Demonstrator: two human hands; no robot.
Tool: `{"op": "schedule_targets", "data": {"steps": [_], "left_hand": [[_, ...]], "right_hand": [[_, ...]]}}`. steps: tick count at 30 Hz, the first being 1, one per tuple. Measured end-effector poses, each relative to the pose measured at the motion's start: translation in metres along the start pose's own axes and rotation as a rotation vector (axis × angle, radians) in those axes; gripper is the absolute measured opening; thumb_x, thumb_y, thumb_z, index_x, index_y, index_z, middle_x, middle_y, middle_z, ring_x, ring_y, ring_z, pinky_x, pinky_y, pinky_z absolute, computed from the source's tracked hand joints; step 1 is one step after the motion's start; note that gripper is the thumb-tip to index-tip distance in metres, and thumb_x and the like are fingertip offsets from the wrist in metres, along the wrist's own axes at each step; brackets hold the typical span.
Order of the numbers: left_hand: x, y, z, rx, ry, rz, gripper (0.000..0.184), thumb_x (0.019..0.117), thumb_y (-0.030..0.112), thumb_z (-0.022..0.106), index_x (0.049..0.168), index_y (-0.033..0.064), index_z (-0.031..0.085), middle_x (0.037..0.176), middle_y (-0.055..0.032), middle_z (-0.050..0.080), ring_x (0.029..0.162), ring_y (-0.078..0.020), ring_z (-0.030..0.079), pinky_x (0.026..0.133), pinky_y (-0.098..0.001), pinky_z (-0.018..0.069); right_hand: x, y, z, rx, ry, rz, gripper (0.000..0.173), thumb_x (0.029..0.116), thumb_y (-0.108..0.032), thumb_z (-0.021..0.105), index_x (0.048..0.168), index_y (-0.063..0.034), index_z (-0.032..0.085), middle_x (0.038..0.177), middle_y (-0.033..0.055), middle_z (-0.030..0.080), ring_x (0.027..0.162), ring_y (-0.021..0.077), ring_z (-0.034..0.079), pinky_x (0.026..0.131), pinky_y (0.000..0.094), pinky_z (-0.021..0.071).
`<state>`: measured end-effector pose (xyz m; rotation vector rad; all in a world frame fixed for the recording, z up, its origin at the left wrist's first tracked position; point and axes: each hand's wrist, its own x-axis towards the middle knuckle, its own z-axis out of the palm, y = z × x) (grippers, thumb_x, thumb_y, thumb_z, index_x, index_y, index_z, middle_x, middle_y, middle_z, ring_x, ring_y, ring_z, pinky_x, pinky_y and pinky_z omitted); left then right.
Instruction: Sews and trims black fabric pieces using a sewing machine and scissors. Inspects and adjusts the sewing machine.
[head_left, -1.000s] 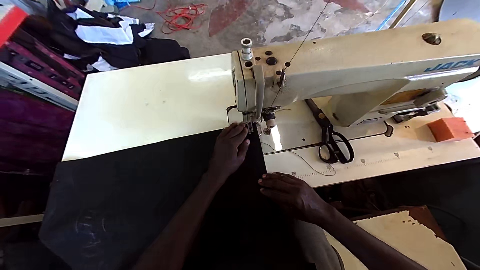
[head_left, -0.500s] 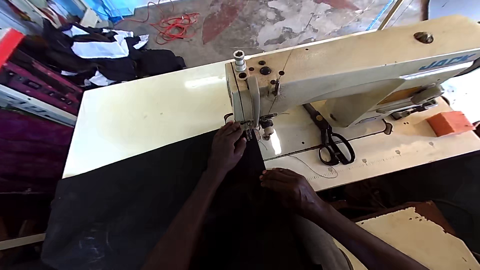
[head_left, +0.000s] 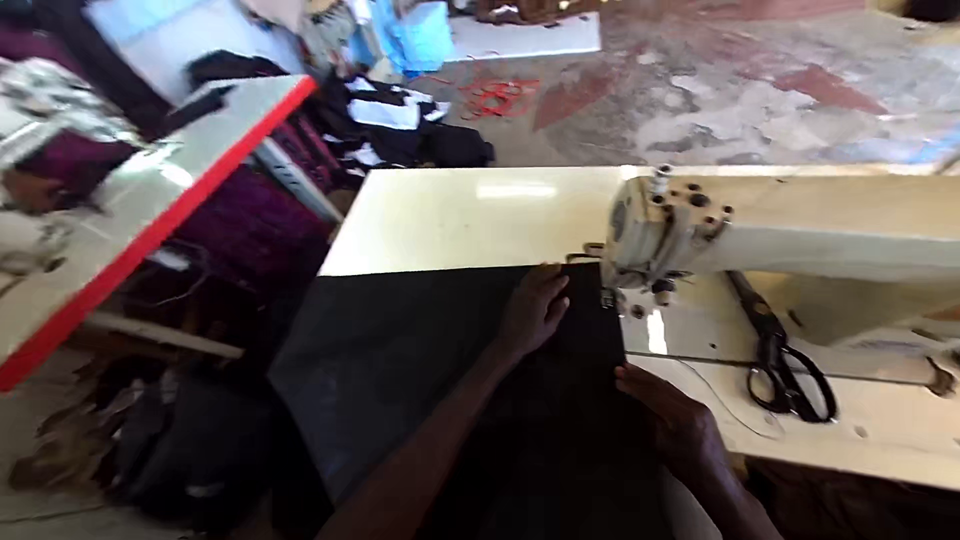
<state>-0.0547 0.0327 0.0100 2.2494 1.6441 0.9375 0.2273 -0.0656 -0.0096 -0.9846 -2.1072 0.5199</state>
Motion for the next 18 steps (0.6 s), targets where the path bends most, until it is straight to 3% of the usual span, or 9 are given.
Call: {"op": "schedule_targets", "data": {"steps": [4,8,10,14,18], "left_hand": [[-0.099,-0.037,-0.078,0.311,-0.093,-0.219,0.056,0.1068,0.050,0.045,0.150,0.0147,0.053,0.165,-0.0062,0.038,0.155,-0.0302,0.029,0.124,-0.0571,0.0248],[-0.178,-0.088,-0.138,0.488,-0.017,-0.419,0.070,0.1030,0.066,0.035,0.157,0.0218,0.044,0.167,-0.0095,0.032,0.155,-0.0390,0.025,0.119,-0.0704,0.0216],[-0.190,-0.100,-0.140,0.504,0.007,-0.457,0.074,0.1014,0.070,0.029,0.160,0.0259,0.039,0.169,-0.0078,0.028,0.156,-0.0394,0.021,0.120,-0.0715,0.0171],[-0.180,-0.098,-0.129,0.509,0.003,-0.539,0.078,0.1021,0.069,0.021,0.164,0.0222,0.030,0.171,-0.0144,0.020,0.156,-0.0475,0.012,0.116,-0.0788,0.0072],[-0.172,-0.104,-0.128,0.518,0.016,-0.564,0.079,0.1003,0.072,0.018,0.164,0.0263,0.029,0.171,-0.0131,0.019,0.157,-0.0461,0.010,0.117,-0.0780,0.0048]], "right_hand": [[-0.028,-0.022,0.000,0.114,0.095,0.074,0.036,0.0984,-0.003,0.045,0.113,-0.0069,0.078,0.126,0.0094,0.073,0.123,0.0194,0.067,0.105,0.0356,0.0561],[-0.045,-0.032,0.005,0.117,0.137,0.075,0.033,0.0987,-0.001,0.048,0.112,-0.0076,0.078,0.125,0.0086,0.073,0.123,0.0201,0.067,0.107,0.0369,0.0557],[-0.048,-0.028,0.007,0.061,0.151,0.052,0.034,0.0986,-0.001,0.049,0.110,-0.0108,0.079,0.122,0.0056,0.075,0.122,0.0190,0.067,0.107,0.0373,0.0556],[-0.044,-0.020,0.002,-0.006,0.090,-0.037,0.033,0.1013,-0.003,0.050,0.112,-0.0142,0.079,0.124,0.0019,0.074,0.127,0.0182,0.064,0.109,0.0374,0.0536],[-0.041,-0.020,-0.001,0.000,0.027,-0.109,0.027,0.1017,-0.003,0.053,0.108,-0.0121,0.078,0.119,0.0030,0.075,0.123,0.0181,0.066,0.107,0.0360,0.0548]]}}
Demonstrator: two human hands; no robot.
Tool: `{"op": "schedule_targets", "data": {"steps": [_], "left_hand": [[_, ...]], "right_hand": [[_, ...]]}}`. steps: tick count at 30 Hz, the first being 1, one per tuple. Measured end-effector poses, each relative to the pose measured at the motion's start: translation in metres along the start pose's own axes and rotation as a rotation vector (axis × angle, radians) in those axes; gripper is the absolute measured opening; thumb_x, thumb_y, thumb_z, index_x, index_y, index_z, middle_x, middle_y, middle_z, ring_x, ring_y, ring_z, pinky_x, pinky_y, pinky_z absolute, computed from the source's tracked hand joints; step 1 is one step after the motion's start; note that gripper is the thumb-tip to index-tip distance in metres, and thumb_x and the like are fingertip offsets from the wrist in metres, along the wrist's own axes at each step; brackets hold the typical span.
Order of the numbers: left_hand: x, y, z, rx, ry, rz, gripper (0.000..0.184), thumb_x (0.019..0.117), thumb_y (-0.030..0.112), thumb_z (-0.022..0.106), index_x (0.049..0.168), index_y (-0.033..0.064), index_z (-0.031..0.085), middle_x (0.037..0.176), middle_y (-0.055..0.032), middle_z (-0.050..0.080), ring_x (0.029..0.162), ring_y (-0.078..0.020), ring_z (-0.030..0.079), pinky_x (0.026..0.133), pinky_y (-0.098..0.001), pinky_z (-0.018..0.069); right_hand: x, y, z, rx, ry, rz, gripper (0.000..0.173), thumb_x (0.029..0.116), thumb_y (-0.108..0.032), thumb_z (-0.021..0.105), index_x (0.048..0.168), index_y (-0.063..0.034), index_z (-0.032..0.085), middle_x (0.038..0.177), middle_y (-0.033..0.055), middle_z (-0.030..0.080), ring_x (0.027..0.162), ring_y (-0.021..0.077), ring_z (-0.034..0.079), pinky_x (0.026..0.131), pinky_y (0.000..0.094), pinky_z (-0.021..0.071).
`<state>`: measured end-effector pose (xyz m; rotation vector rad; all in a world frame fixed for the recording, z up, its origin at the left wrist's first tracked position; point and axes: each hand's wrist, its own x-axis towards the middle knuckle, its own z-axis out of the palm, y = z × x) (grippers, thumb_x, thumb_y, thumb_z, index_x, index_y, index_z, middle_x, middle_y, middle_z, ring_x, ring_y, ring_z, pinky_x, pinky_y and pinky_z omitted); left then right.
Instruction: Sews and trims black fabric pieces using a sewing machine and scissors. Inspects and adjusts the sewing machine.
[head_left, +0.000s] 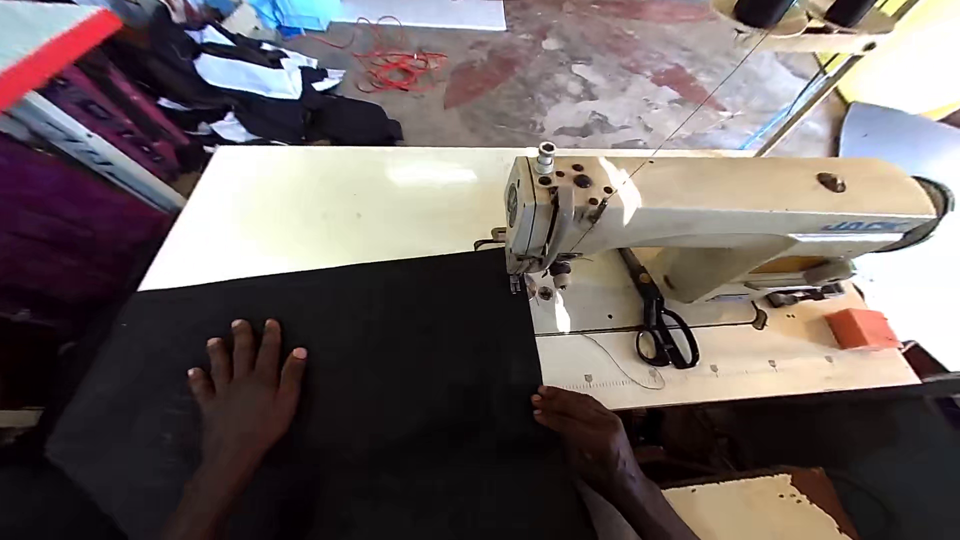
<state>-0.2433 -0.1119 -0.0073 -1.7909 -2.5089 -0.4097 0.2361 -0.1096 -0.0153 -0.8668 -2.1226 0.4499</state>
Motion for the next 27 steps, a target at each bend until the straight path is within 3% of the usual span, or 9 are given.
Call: {"op": "schedule_targets", "data": {"steps": [10,18,27], "left_hand": [[0.034,-0.017,-0.001,0.004,-0.080,0.064,0.079,0.0990,0.075,0.018,0.165,0.0316,0.024,0.173,-0.0055,0.015,0.158,-0.0409,0.007,0.118,-0.0761,0.0045],[0.045,-0.017,0.000,0.018,-0.107,0.059,0.078,0.1003,0.073,0.019,0.165,0.0300,0.022,0.173,-0.0076,0.012,0.158,-0.0411,0.005,0.118,-0.0761,0.0035],[0.093,-0.002,0.004,0.026,-0.114,0.038,0.079,0.0995,0.074,0.017,0.166,0.0307,0.020,0.173,-0.0084,0.012,0.158,-0.0403,0.006,0.118,-0.0757,0.0047]], "right_hand": [[0.010,-0.007,0.005,-0.013,-0.026,-0.012,0.023,0.1004,-0.003,0.056,0.103,-0.0111,0.078,0.111,0.0017,0.077,0.119,0.0157,0.068,0.107,0.0358,0.0539],[0.021,-0.002,0.002,-0.035,-0.040,0.022,0.022,0.0994,-0.003,0.057,0.100,-0.0102,0.078,0.109,0.0017,0.077,0.119,0.0154,0.068,0.109,0.0361,0.0519],[0.064,0.025,0.004,-0.047,-0.040,0.012,0.020,0.0943,-0.003,0.061,0.099,-0.0085,0.079,0.110,0.0037,0.077,0.118,0.0173,0.068,0.108,0.0351,0.0524]]}}
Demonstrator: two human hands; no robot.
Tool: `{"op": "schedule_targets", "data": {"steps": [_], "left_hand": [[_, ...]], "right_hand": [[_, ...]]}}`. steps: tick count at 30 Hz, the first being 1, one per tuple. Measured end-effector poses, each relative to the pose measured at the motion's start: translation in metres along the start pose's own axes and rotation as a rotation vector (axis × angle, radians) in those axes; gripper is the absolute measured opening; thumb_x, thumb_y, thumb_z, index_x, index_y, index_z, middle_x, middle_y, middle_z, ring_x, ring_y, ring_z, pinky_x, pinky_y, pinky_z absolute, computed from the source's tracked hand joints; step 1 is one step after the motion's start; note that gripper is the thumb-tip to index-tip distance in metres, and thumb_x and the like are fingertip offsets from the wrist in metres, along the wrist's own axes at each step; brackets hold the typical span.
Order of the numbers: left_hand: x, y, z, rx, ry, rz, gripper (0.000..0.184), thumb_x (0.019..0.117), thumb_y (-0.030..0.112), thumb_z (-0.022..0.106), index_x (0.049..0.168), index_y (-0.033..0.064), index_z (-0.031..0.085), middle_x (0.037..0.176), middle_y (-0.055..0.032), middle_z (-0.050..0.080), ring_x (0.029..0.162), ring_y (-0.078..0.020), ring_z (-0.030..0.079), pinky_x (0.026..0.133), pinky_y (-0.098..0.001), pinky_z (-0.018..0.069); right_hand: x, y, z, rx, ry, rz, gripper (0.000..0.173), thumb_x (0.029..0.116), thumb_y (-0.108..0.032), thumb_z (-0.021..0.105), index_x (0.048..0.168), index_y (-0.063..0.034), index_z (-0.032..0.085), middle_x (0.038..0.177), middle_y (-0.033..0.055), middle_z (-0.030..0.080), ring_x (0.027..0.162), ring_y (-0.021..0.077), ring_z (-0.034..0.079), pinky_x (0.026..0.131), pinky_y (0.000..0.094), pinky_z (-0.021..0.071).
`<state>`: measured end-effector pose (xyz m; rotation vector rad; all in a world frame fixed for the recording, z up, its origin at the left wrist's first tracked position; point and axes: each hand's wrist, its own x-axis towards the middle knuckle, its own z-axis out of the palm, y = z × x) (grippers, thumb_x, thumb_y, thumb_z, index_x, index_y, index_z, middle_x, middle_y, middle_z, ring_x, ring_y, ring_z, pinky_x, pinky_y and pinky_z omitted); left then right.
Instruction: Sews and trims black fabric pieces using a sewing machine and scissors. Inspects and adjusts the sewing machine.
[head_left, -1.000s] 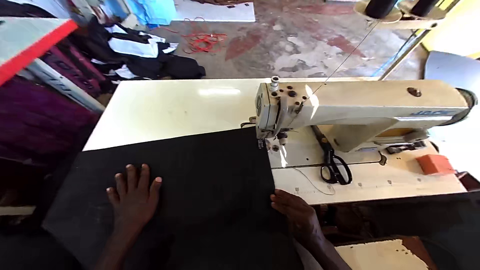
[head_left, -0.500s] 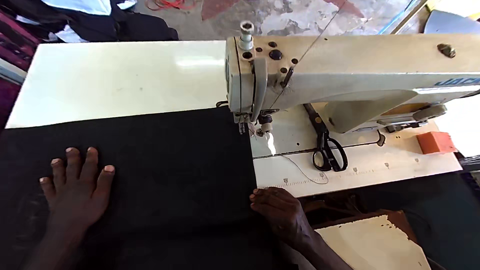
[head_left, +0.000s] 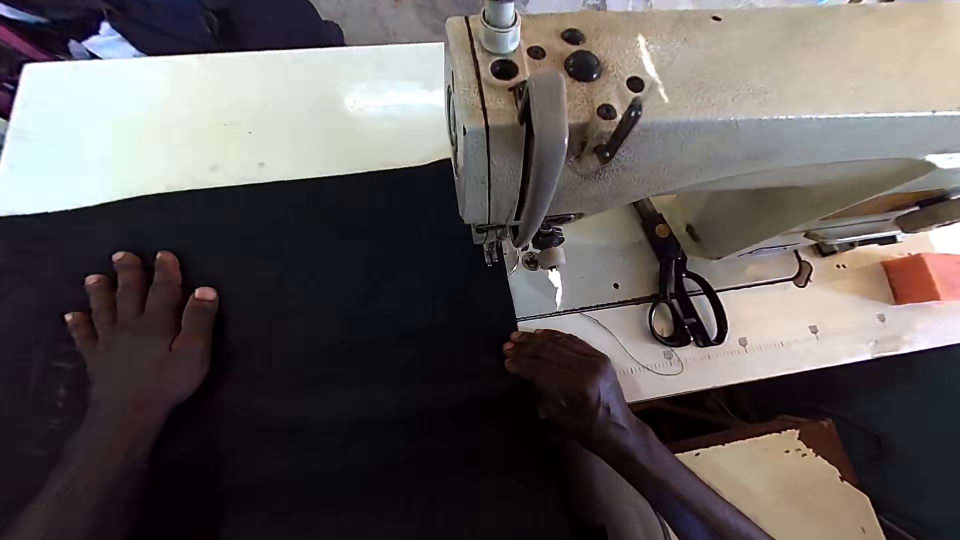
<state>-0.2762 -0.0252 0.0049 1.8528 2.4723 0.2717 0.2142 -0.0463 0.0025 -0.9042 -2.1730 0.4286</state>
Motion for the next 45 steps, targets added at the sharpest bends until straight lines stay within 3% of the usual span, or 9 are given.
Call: {"op": "schedule_targets", "data": {"steps": [20,22,25,28,32,35,42,44,45], "left_hand": [[0.098,0.023,-0.003,-0.021,-0.032,-0.008,0.085,0.0987,0.076,0.015,0.166,0.0243,0.021,0.172,-0.0147,0.011,0.157,-0.0452,0.004,0.115,-0.0789,0.0029],[0.103,0.026,-0.005,-0.041,-0.016,-0.006,0.086,0.0983,0.076,0.018,0.165,0.0213,0.025,0.172,-0.0153,0.014,0.157,-0.0448,0.007,0.115,-0.0784,0.0031],[0.100,0.027,-0.008,-0.139,0.056,0.042,0.083,0.1003,0.072,0.028,0.161,0.0154,0.033,0.169,-0.0170,0.023,0.157,-0.0398,0.015,0.121,-0.0708,0.0088],[0.085,0.018,-0.013,-0.301,0.268,0.228,0.062,0.1067,0.051,0.042,0.149,0.0070,0.051,0.161,-0.0198,0.038,0.154,-0.0350,0.029,0.125,-0.0532,0.0218],[0.036,0.020,-0.022,-0.340,0.292,0.332,0.053,0.1073,0.043,0.047,0.144,0.0057,0.056,0.159,-0.0169,0.042,0.153,-0.0333,0.030,0.126,-0.0528,0.0233],[-0.012,0.032,-0.031,-0.306,0.167,0.408,0.058,0.1055,0.046,0.049,0.147,0.0063,0.053,0.161,-0.0161,0.040,0.153,-0.0364,0.028,0.125,-0.0573,0.0228],[-0.066,0.031,-0.028,-0.261,0.047,0.410,0.066,0.1022,0.055,0.048,0.150,0.0099,0.052,0.164,-0.0140,0.037,0.153,-0.0402,0.027,0.123,-0.0642,0.0226],[-0.084,0.060,-0.037,-0.317,0.017,0.413,0.060,0.1029,0.051,0.050,0.145,0.0087,0.058,0.155,-0.0124,0.050,0.145,-0.0361,0.044,0.117,-0.0612,0.0355],[-0.098,0.084,-0.045,-0.360,-0.014,0.413,0.054,0.1034,0.049,0.051,0.140,0.0095,0.062,0.143,-0.0101,0.060,0.130,-0.0305,0.058,0.107,-0.0566,0.0474]], "right_hand": [[0.057,0.030,0.021,-0.095,0.058,0.176,0.030,0.0953,0.003,0.054,0.106,-0.0103,0.079,0.123,0.0037,0.074,0.123,0.0205,0.065,0.104,0.0390,0.0531],[0.051,0.019,0.019,-0.052,0.072,0.214,0.031,0.0949,0.004,0.053,0.111,-0.0069,0.077,0.132,0.0076,0.069,0.128,0.0234,0.062,0.108,0.0397,0.0510],[0.018,-0.028,0.007,0.027,0.094,0.381,0.033,0.1009,-0.004,0.055,0.132,-0.0048,0.066,0.145,0.0086,0.059,0.124,0.0173,0.063,0.100,0.0348,0.0567],[-0.033,-0.080,0.007,0.232,0.151,0.681,0.035,0.1021,-0.016,0.060,0.137,-0.0129,0.063,0.124,0.0001,0.070,0.090,0.0080,0.070,0.077,0.0307,0.0619],[-0.085,-0.117,0.024,0.546,0.374,0.817,0.032,0.0972,-0.012,0.069,0.128,-0.0025,0.069,0.096,0.0039,0.076,0.081,0.0098,0.072,0.077,0.0275,0.0624],[-0.088,-0.124,0.019,0.723,0.460,0.881,0.041,0.0946,-0.007,0.071,0.134,0.0028,0.063,0.094,0.0094,0.077,0.081,0.0154,0.073,0.078,0.0308,0.0626],[-0.085,-0.120,0.008,0.672,0.335,0.868,0.024,0.0952,-0.011,0.072,0.115,0.0017,0.073,0.101,0.0085,0.077,0.088,0.0138,0.075,0.081,0.0287,0.0636],[-0.086,-0.120,0.009,0.607,0.330,0.830,0.018,0.0947,-0.013,0.073,0.107,-0.0008,0.074,0.095,0.0053,0.076,0.081,0.0100,0.072,0.075,0.0253,0.0616],[-0.086,-0.120,0.009,0.546,0.315,0.790,0.017,0.0951,-0.015,0.072,0.106,-0.0022,0.075,0.094,0.0036,0.076,0.080,0.0077,0.071,0.074,0.0237,0.0609]]}}
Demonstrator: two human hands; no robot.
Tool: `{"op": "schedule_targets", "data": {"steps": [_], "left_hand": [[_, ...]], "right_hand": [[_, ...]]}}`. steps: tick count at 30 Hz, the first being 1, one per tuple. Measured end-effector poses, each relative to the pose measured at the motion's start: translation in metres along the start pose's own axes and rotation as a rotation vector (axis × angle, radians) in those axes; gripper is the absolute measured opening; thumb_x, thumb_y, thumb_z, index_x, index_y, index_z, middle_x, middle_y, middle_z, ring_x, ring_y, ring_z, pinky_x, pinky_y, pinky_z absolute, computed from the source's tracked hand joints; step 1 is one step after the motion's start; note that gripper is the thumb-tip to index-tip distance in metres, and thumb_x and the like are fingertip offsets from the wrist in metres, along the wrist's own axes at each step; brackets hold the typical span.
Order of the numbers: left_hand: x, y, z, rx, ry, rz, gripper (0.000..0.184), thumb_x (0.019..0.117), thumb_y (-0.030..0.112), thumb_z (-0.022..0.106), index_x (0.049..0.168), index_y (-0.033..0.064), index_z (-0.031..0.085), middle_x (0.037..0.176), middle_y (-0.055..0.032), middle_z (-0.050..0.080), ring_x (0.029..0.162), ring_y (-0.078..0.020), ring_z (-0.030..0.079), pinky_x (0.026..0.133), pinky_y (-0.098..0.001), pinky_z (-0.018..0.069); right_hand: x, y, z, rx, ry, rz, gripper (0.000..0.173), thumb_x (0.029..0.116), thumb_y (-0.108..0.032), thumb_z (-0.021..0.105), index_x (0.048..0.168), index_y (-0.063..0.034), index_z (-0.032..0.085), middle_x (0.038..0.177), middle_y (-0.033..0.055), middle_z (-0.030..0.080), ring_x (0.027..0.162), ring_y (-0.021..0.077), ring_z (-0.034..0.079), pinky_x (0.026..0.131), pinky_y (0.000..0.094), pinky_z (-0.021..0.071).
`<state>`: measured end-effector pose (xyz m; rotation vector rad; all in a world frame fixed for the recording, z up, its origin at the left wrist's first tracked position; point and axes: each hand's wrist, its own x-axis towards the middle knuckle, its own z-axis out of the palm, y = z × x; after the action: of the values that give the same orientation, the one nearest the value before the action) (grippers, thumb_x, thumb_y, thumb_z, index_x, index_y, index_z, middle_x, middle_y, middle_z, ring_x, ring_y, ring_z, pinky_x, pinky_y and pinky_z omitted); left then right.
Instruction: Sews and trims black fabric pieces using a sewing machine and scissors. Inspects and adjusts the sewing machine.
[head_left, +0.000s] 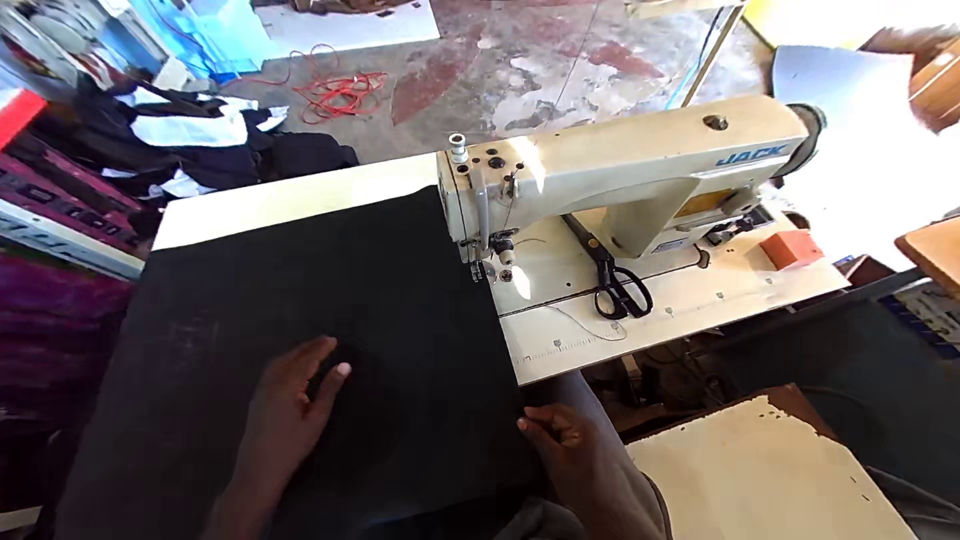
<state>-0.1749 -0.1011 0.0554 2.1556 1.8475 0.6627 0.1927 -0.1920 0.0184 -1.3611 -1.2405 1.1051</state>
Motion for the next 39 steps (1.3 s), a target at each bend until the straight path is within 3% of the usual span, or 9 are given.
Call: {"op": "schedule_targets", "data": {"steps": [4,9,14,19,23,25,30,34,39], "left_hand": [[-0.005,0.109,0.037,-0.298,-0.242,0.016,0.040,0.1011,0.050,0.056,0.099,0.0147,0.074,0.083,0.0016,0.070,0.072,-0.0118,0.068,0.064,-0.0358,0.0600],[0.009,0.159,0.080,-0.349,-0.607,-0.085,0.053,0.0957,0.064,0.058,0.090,0.0121,0.068,0.072,-0.0004,0.063,0.064,-0.0146,0.063,0.063,-0.0379,0.0552],[0.006,0.162,0.089,-0.512,-0.687,-0.212,0.032,0.1018,0.042,0.061,0.095,0.0104,0.067,0.075,-0.0003,0.068,0.060,-0.0117,0.065,0.056,-0.0284,0.0566],[0.008,0.176,0.081,-0.266,-0.673,-0.170,0.034,0.1028,0.042,0.057,0.092,0.0109,0.066,0.073,-0.0022,0.063,0.066,-0.0161,0.063,0.065,-0.0381,0.0552],[0.007,0.193,0.074,-0.059,-0.606,-0.073,0.032,0.0997,0.041,0.057,0.087,0.0140,0.067,0.072,-0.0031,0.062,0.072,-0.0211,0.063,0.068,-0.0470,0.0542],[0.005,0.186,0.073,-0.157,-0.612,-0.050,0.030,0.0999,0.041,0.057,0.086,0.0160,0.067,0.071,0.0006,0.060,0.067,-0.0159,0.061,0.064,-0.0405,0.0521],[-0.003,0.087,0.033,-0.215,-0.168,-0.008,0.031,0.1014,0.041,0.061,0.115,0.0155,0.072,0.112,0.0004,0.070,0.102,-0.0133,0.068,0.088,-0.0385,0.0594],[-0.007,-0.056,-0.002,0.248,0.032,-0.164,0.083,0.0961,0.072,0.044,0.152,0.0108,0.050,0.164,-0.0153,0.036,0.152,-0.0477,0.026,0.116,-0.0766,0.0187],[-0.010,-0.102,0.005,0.331,0.011,-0.301,0.098,0.0882,0.088,0.027,0.164,0.0268,0.027,0.173,-0.0008,0.016,0.159,-0.0390,0.008,0.118,-0.0758,0.0029]], "right_hand": [[-0.002,0.004,0.005,-0.212,0.011,-0.267,0.018,0.0964,-0.016,0.069,0.106,-0.0035,0.078,0.089,0.0034,0.075,0.075,0.0045,0.069,0.071,0.0201,0.0594],[0.001,0.003,0.008,-0.299,-0.009,-0.373,0.017,0.0963,-0.016,0.068,0.102,-0.0046,0.078,0.084,0.0047,0.073,0.075,0.0081,0.069,0.071,0.0223,0.0594],[-0.001,0.015,0.005,-0.271,-0.031,-0.348,0.017,0.0963,-0.017,0.068,0.101,-0.0046,0.078,0.082,0.0056,0.071,0.072,0.0099,0.067,0.068,0.0236,0.0578],[0.016,0.000,-0.014,-0.234,-0.096,-0.287,0.016,0.0972,-0.017,0.066,0.101,-0.0054,0.077,0.090,0.0039,0.074,0.079,0.0077,0.070,0.073,0.0251,0.0606],[0.056,0.011,-0.019,-0.534,-0.158,-0.625,0.032,0.0983,-0.010,0.058,0.127,-0.0160,0.071,0.145,0.0021,0.059,0.139,0.0195,0.051,0.111,0.0402,0.0499],[0.070,0.023,-0.015,-0.535,-0.235,-0.758,0.022,0.0990,-0.009,0.060,0.115,-0.0122,0.075,0.146,0.0042,0.059,0.146,0.0248,0.044,0.117,0.0436,0.0452],[0.076,0.041,-0.022,-0.512,-0.279,-0.882,0.022,0.0982,-0.001,0.058,0.102,-0.0101,0.078,0.116,0.0023,0.074,0.127,0.0184,0.063,0.109,0.0378,0.0526],[0.075,0.035,-0.030,-0.565,-0.317,-0.899,0.024,0.1000,-0.004,0.057,0.104,-0.0115,0.079,0.115,0.0011,0.075,0.125,0.0162,0.064,0.112,0.0383,0.0500],[0.078,0.029,-0.030,-0.562,-0.337,-0.853,0.023,0.1009,-0.004,0.056,0.102,-0.0116,0.078,0.110,0.0007,0.076,0.119,0.0151,0.067,0.109,0.0361,0.0526]]}}
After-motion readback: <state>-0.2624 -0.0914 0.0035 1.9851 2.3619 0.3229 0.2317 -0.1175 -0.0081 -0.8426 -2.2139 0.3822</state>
